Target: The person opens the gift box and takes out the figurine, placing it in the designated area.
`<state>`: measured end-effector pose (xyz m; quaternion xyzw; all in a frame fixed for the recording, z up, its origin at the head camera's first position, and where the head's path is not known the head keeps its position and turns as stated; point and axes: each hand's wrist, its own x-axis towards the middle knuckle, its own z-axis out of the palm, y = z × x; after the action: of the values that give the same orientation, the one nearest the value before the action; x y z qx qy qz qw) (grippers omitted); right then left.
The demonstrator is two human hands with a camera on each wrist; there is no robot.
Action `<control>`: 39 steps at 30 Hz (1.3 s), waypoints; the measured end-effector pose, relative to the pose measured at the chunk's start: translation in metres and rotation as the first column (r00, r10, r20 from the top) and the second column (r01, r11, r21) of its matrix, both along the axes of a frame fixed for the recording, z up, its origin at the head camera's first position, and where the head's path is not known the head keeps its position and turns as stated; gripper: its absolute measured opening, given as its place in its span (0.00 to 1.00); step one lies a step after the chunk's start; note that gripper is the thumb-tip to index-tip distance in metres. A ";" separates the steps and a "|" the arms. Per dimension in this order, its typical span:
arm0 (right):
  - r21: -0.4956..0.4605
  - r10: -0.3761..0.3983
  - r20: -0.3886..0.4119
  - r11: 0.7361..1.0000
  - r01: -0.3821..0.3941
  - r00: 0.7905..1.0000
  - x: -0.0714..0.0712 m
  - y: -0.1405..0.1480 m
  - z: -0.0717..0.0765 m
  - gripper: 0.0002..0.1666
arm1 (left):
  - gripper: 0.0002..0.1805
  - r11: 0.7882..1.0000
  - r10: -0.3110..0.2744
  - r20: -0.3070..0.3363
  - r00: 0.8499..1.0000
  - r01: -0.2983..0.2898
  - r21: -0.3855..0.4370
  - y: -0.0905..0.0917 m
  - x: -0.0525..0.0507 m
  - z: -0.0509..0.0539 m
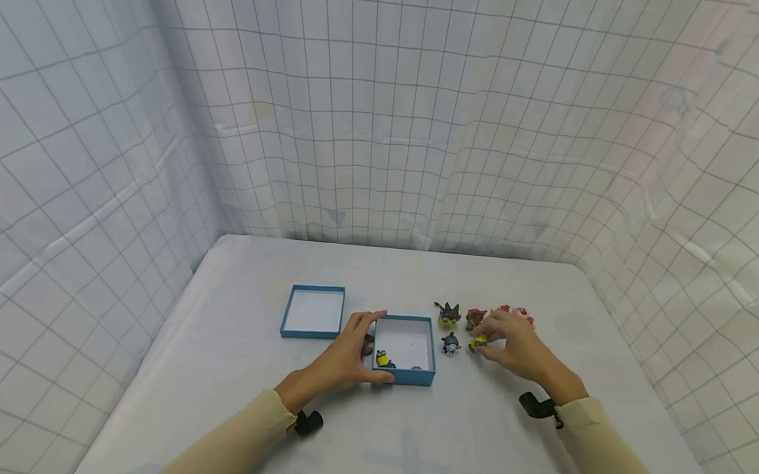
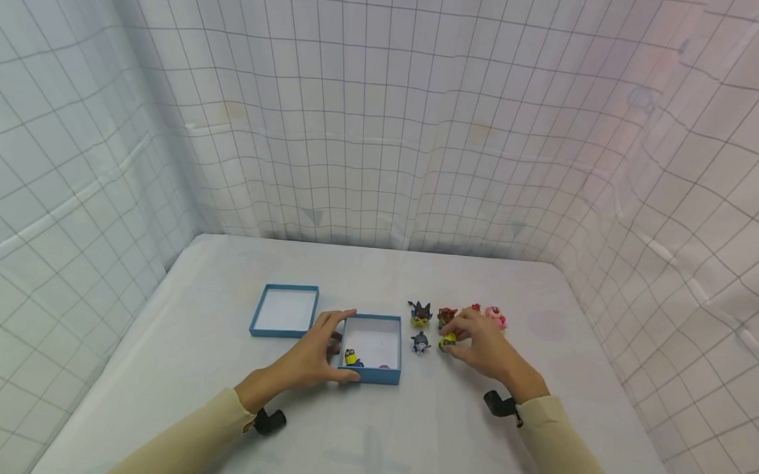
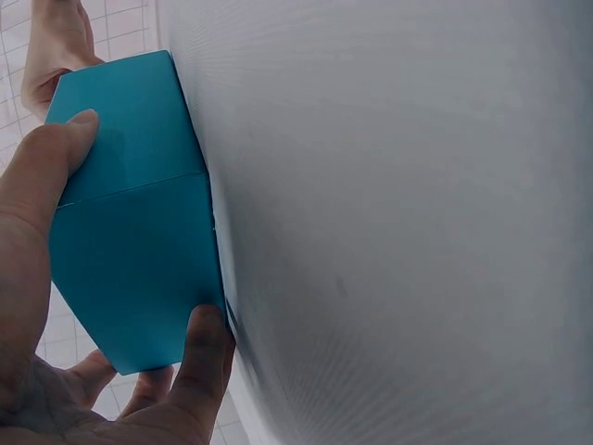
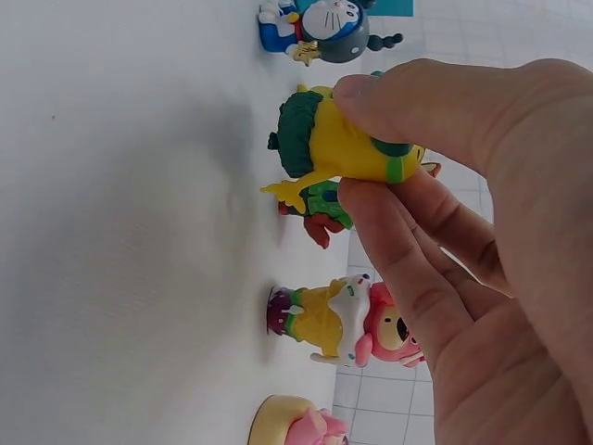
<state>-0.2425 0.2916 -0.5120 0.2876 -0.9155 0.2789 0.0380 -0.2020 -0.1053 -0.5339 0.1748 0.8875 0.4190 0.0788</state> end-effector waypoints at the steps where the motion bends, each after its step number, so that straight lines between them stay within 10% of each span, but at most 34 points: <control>1: -0.003 0.002 0.004 1.000 -0.002 1.000 0.000 0.000 -0.001 0.19 | 0.69 1.000 0.000 0.000 1.000 0.000 0.001 0.000 0.000 0.000; 39: 0.071 -0.006 0.027 0.997 0.004 1.000 0.001 -0.001 -0.010 0.21 | 0.68 1.000 -0.006 0.006 1.000 0.006 0.014 -0.002 0.000 -0.002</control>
<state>-0.2419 0.2909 -0.5224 0.2825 -0.9259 0.2502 0.0162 -0.2024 -0.1070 -0.5360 0.1768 0.8837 0.4256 0.0815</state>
